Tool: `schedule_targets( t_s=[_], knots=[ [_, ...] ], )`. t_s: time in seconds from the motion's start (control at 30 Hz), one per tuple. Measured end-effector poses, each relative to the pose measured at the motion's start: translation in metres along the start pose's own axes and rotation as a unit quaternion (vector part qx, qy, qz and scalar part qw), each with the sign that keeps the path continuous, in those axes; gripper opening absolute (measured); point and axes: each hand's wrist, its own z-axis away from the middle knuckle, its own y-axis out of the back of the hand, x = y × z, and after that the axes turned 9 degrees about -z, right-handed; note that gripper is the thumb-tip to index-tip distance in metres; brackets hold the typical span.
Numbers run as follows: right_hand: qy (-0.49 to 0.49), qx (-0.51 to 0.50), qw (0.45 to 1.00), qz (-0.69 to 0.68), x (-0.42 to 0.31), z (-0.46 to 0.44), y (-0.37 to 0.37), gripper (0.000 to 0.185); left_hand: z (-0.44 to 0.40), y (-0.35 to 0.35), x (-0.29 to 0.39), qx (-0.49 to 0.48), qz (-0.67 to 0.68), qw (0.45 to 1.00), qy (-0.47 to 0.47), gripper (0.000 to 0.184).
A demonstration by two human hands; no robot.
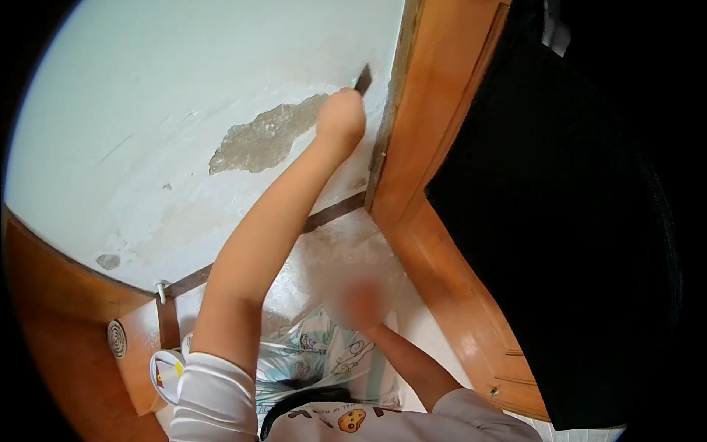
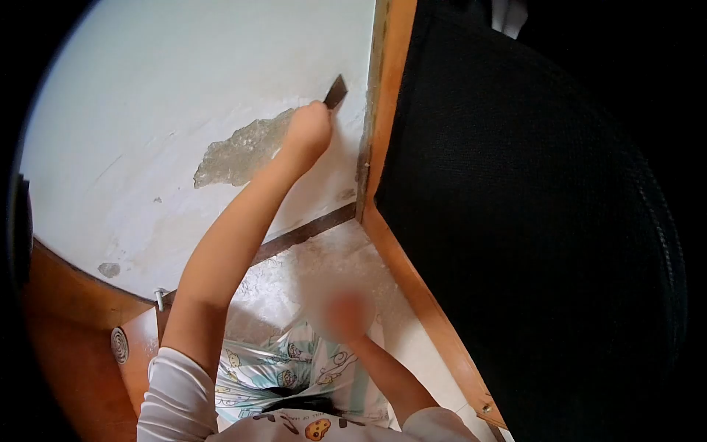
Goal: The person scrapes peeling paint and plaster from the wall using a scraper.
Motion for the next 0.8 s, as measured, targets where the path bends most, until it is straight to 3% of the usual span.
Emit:
schedule_targets(
  t_s=[0.17,0.27,0.37,0.47,0.5,0.57,0.67,0.8],
  knots=[
    [-0.007,0.000,1.000,-0.009,0.001,-0.002,0.000,0.021,0.016,0.010,-0.022,-0.002,0.014,1.000,0.024,0.016],
    [-0.010,-0.007,1.000,-0.018,0.003,-0.001,-0.002,0.021,0.007,0.009,-0.023,0.010,-0.004,0.999,-0.030,0.018],
    [-0.010,-0.012,1.000,-0.019,0.007,0.001,-0.001,0.021,-0.012,-0.014,-0.006,0.021,0.015,1.000,0.014,0.020],
    [-0.009,-0.006,1.000,-0.012,0.005,0.002,0.002,0.020,0.007,-0.016,0.005,0.081,0.089,0.993,-0.016,0.022],
    [-0.009,-0.003,1.000,-0.011,0.005,0.001,0.003,0.019,0.011,-0.031,0.002,0.061,0.151,0.986,0.028,0.023],
    [-0.007,0.003,1.000,-0.007,0.004,-0.001,0.003,0.019,0.020,-0.071,-0.016,0.023,0.268,0.956,0.118,0.025],
    [-0.006,0.008,1.000,-0.004,0.003,-0.003,0.004,0.018,0.041,-0.072,-0.021,-0.020,0.430,0.879,0.206,0.032],
    [-0.002,0.009,1.000,0.002,0.002,0.000,0.004,0.017,0.036,-0.088,-0.022,-0.038,0.579,0.791,0.193,0.025]
  ],
)
